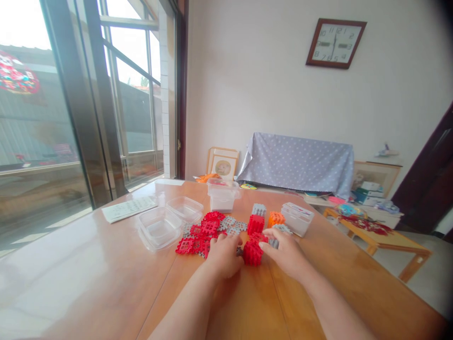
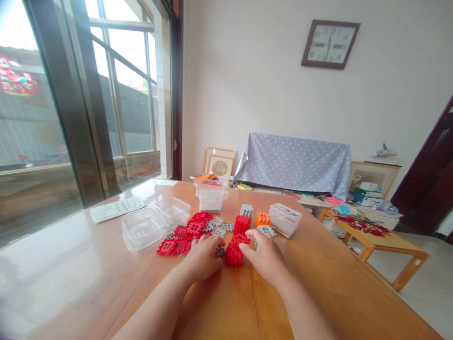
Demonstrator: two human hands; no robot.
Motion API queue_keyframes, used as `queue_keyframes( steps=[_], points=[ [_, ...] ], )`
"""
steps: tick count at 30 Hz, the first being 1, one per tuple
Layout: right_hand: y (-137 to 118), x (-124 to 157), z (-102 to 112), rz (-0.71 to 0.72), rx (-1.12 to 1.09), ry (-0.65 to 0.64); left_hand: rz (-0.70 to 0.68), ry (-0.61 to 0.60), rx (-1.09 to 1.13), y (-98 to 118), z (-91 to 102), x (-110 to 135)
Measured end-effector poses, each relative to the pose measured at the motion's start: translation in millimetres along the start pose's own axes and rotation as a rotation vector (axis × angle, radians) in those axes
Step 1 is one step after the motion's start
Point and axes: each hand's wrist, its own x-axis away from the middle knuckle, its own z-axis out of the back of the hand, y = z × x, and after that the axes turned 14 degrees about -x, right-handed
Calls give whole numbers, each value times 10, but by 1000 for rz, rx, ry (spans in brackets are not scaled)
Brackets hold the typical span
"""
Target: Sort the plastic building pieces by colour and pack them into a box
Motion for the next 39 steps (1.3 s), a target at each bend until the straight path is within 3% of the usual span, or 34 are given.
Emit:
queue_keyframes(
  steps=[7,13,21,33,39],
  points=[
    [13,159,-33,-20,42,6,-2,-8,-182,1,64,14],
    [12,163,-13,16,19,-52,-13,68,72,-7,-20,-20],
    [1,146,-82,36,-58,-78,-3,33,334,48,-112,-35],
    [-3,144,-101,16,-90,-89,-53,36,275,44,-150,-30],
    [-3,145,-112,83,-67,-34,-3,37,301,40,-124,-49]
  ],
)
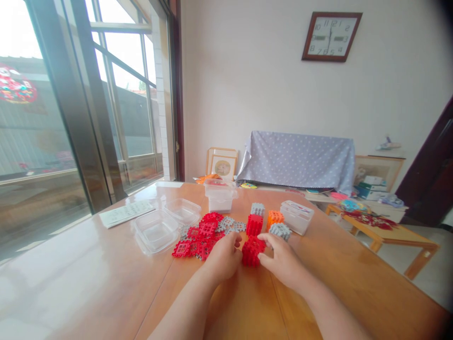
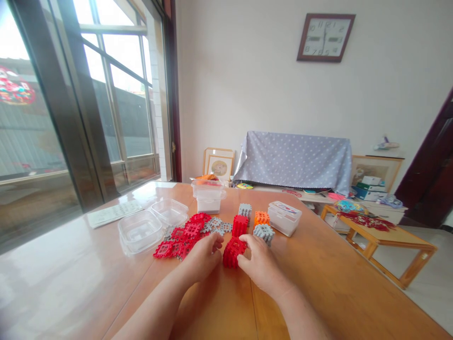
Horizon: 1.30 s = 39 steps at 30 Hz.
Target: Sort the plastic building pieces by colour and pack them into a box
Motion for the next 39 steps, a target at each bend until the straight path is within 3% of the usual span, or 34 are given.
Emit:
queue_keyframes(
  steps=[9,14,19,23,34,39],
  points=[
    [-20,-1,-37,58,-27,-106,-11,0,-20,-22,-7,-21],
    [-23,32,14,54,-43,-63,11,-51,-26,6,21,-6],
    [-85,52,115,-49,18,23,22,-159,94,18,48,24],
    [-130,67,150,-156,98,-28,22,-164,134,59,71,35],
    [-154,60,65,-156,80,-78,1,-166,217,139,74,28],
    [-76,51,104,-207,105,-63,109,-123,252,167,120,30]
  ],
)
